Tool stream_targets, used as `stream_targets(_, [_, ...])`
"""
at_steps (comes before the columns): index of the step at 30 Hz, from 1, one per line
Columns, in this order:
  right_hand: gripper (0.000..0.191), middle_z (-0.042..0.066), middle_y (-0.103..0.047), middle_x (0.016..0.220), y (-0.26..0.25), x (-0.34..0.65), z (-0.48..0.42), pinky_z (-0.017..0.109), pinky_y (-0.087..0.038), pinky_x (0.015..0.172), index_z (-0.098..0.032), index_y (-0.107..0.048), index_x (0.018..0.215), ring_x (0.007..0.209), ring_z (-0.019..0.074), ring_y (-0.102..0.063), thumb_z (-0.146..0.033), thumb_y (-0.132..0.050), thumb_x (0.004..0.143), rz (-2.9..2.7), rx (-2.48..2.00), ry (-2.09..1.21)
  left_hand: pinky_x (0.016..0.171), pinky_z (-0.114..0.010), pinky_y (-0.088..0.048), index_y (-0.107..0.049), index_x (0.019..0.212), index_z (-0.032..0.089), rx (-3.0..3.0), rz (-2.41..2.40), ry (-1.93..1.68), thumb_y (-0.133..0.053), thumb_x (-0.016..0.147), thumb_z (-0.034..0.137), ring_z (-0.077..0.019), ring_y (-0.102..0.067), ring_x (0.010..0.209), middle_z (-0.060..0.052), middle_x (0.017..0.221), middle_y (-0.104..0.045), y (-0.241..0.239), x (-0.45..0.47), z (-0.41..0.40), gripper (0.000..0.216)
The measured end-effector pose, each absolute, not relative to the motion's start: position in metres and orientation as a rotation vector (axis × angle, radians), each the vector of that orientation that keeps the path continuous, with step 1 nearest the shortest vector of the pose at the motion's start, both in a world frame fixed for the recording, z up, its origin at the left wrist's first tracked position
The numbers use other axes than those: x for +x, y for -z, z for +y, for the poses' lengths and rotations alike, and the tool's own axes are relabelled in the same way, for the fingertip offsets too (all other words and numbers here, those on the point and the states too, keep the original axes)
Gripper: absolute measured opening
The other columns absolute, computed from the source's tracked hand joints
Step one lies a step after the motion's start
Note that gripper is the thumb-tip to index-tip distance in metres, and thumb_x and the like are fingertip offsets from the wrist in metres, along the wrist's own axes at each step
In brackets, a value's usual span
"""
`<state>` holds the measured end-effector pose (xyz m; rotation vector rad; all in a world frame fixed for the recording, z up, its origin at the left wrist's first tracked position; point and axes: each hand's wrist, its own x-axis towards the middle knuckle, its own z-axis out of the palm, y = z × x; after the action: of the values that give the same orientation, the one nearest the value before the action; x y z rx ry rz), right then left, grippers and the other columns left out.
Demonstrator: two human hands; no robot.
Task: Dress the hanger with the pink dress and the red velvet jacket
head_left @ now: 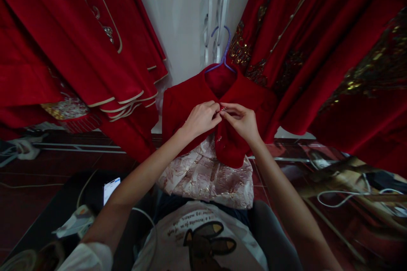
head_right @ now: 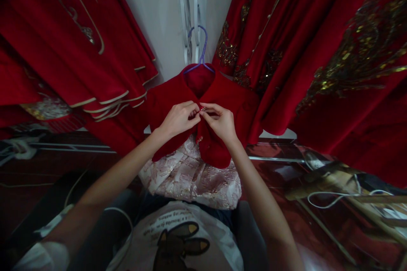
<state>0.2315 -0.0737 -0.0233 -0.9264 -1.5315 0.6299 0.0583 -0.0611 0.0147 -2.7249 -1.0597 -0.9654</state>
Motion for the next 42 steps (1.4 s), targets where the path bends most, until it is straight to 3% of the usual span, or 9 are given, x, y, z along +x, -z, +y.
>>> stream_targets(11, [0.029,0.005,-0.065,0.106,0.028,0.224,-0.071,0.031,-0.057,0.082,-0.022,-0.06,0.11,0.094,0.0163,-0.065,-0.02,-0.058,0.081,-1.585,-0.919,-0.479,0.075,-0.029,-0.047,-0.064,0.094,0.016,-2.629,-1.004,0.837,-0.053,0.089,0.017,-0.0191,-0.06,0.085,-0.007,0.09,-0.062,-0.007,0.065,-0.061,0.012])
stream_targets(16, [0.092,0.016,-0.031,0.151,0.065,0.207,-0.086,0.043,-0.052,0.097,-0.027,-0.011,0.149,0.12,0.0247,-0.054,-0.028,-0.068,0.077,-1.587,-0.976,-0.337,0.076,-0.027,-0.046,-0.065,0.104,0.018,-2.451,-1.161,1.141,-0.048,0.096,0.034,-0.0157,-0.059,0.081,-0.005,0.088,-0.064,0.013,0.05,-0.063,0.024])
stream_targets(18, [0.101,0.017,-0.016,0.157,0.082,0.205,-0.093,0.048,-0.046,0.105,-0.026,-0.004,0.151,0.133,0.029,-0.042,-0.027,-0.069,0.074,-1.664,-1.002,-0.23,0.07,-0.024,-0.045,-0.065,0.099,0.019,-2.433,-1.289,1.289,-0.05,0.095,0.038,-0.0128,-0.057,0.072,-0.002,0.079,-0.062,0.02,0.035,-0.06,0.025])
stream_targets(20, [0.088,0.015,-0.02,0.156,0.092,0.208,-0.097,0.048,-0.042,0.108,-0.024,-0.012,0.151,0.139,0.0286,-0.034,-0.02,-0.061,0.078,-1.698,-1.02,-0.142,0.064,-0.022,-0.043,-0.066,0.091,0.02,-2.439,-1.408,1.363,-0.051,0.093,0.039,-0.0106,-0.055,0.064,0.0,0.073,-0.059,0.026,0.016,-0.056,0.025])
stream_targets(22, [0.075,0.015,-0.036,0.147,0.092,0.22,-0.096,0.044,-0.047,0.102,-0.024,-0.021,0.148,0.132,0.0252,-0.045,-0.014,-0.053,0.08,-1.66,-1.06,-0.134,0.061,-0.022,-0.044,-0.066,0.086,0.02,-2.449,-1.509,1.413,-0.052,0.092,0.037,-0.0094,-0.055,0.06,0.001,0.072,-0.06,0.034,-0.003,-0.053,0.023])
stream_targets(25, [0.061,0.009,-0.062,0.11,0.079,0.25,-0.092,0.035,-0.055,0.076,-0.023,-0.036,0.139,0.088,0.0183,-0.064,-0.019,-0.055,0.081,-1.52,-1.215,-0.216,0.062,-0.022,-0.048,-0.064,0.086,0.02,-2.536,-1.648,1.518,-0.057,0.087,0.031,-0.0099,-0.06,0.063,0.0,0.077,-0.064,0.052,-0.024,-0.056,0.014])
stream_targets(29, [0.044,-0.001,-0.06,0.08,0.049,0.284,-0.098,0.029,-0.052,0.065,-0.024,-0.052,0.116,0.069,0.0146,-0.061,-0.026,-0.068,0.075,-1.394,-1.239,-0.312,0.065,-0.024,-0.051,-0.057,0.093,0.021,-2.626,-1.733,1.637,-0.066,0.08,0.033,-0.0122,-0.063,0.071,-0.001,0.084,-0.066,0.078,-0.025,-0.064,0.02])
stream_targets(36, [0.029,0.003,-0.06,0.094,-0.005,0.252,-0.15,0.031,-0.055,0.078,-0.027,-0.056,0.096,0.088,0.0171,-0.063,-0.029,-0.075,0.074,-1.491,-1.006,-0.605,0.063,-0.024,-0.047,-0.045,0.097,0.021,-2.358,-1.807,1.696,-0.072,0.074,0.038,-0.011,-0.057,0.067,0.001,0.085,-0.059,0.099,0.006,-0.063,0.039])
stream_targets(42, [0.03,0.003,-0.06,0.101,0.025,0.2,-0.147,0.027,-0.055,0.072,-0.026,-0.058,0.103,0.089,0.0156,-0.061,-0.03,-0.073,0.077,-1.749,-0.923,-0.87,0.067,-0.023,-0.049,-0.046,0.102,0.021,-2.327,-1.756,1.866,-0.071,0.077,0.037,-0.011,-0.06,0.072,0.0,0.091,-0.06,0.103,0.015,-0.067,0.039])
